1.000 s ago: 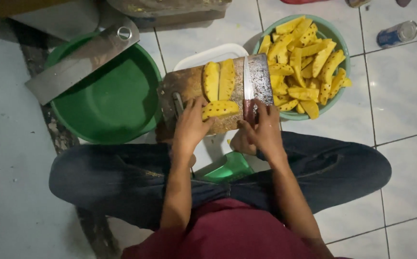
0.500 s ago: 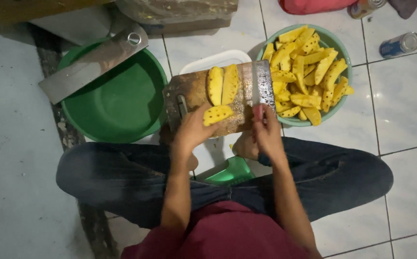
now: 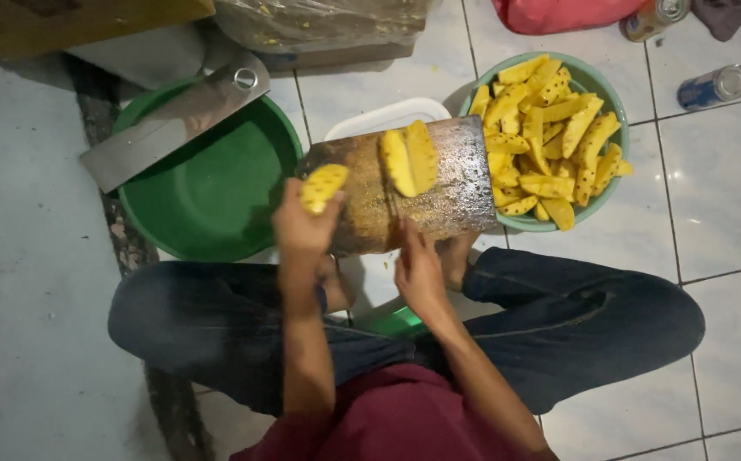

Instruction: Slicing pineapple chunks into smaller pieces on a wooden cutting board and placing them into a bowl.

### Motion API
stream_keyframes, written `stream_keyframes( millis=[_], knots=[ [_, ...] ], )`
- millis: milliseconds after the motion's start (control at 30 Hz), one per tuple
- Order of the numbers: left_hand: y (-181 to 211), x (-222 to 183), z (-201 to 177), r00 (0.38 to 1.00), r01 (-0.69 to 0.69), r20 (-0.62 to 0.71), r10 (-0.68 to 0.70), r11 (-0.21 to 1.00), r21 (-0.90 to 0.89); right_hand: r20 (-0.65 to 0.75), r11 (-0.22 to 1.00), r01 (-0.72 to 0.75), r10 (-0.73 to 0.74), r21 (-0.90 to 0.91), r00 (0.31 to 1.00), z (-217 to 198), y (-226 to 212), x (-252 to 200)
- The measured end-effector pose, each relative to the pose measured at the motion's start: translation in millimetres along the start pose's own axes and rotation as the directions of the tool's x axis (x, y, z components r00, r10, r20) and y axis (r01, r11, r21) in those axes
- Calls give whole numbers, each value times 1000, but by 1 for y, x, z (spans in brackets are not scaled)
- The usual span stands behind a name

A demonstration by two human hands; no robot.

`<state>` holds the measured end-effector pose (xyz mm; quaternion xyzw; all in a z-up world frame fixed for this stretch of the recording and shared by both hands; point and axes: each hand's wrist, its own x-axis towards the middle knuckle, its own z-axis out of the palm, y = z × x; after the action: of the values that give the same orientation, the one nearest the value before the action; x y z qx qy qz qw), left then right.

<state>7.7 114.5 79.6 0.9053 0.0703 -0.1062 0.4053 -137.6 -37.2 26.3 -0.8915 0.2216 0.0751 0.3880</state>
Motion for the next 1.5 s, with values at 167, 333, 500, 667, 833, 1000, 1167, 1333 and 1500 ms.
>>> stream_keyframes(
  millis=[167, 333, 500, 667, 833, 1000, 1167, 1333, 1500],
  knots=[
    [47, -29, 22, 978, -55, 200, 62, 998, -39, -146, 996, 80, -83, -25, 986, -27, 19, -18],
    [41, -26, 38, 924, -36, 380, 43, 999, -25, -102, 968, -4, 31, 250, 994, -52, 6, -44],
    [50, -25, 26, 942, 66, 333, -43, 996, -58, -51, 952, -26, 43, 304, 998, -46, 4, -46],
    [53, -34, 41, 898, 37, 434, -71, 995, 88, -69, 905, -41, 77, 423, 995, -46, 23, -42],
    [62, -39, 53, 923, 13, 378, -63, 991, 132, 0, 815, -114, 138, 569, 990, -48, 48, -47],
    [38, -24, 52, 914, 80, 398, -75, 997, 3, 18, 914, -18, 11, 406, 1000, -59, 6, -54],
    [38, -23, 44, 949, 52, 314, -30, 997, -62, -44, 955, 112, -104, 274, 994, -60, -21, -44],
    [58, -37, 31, 909, 136, 400, -117, 990, -20, -59, 959, 125, -113, 256, 992, -51, -13, -43],
    [51, -31, 46, 960, -32, 263, 98, 969, -243, -96, 958, 189, -172, 217, 980, -40, -6, -24]
  ],
)
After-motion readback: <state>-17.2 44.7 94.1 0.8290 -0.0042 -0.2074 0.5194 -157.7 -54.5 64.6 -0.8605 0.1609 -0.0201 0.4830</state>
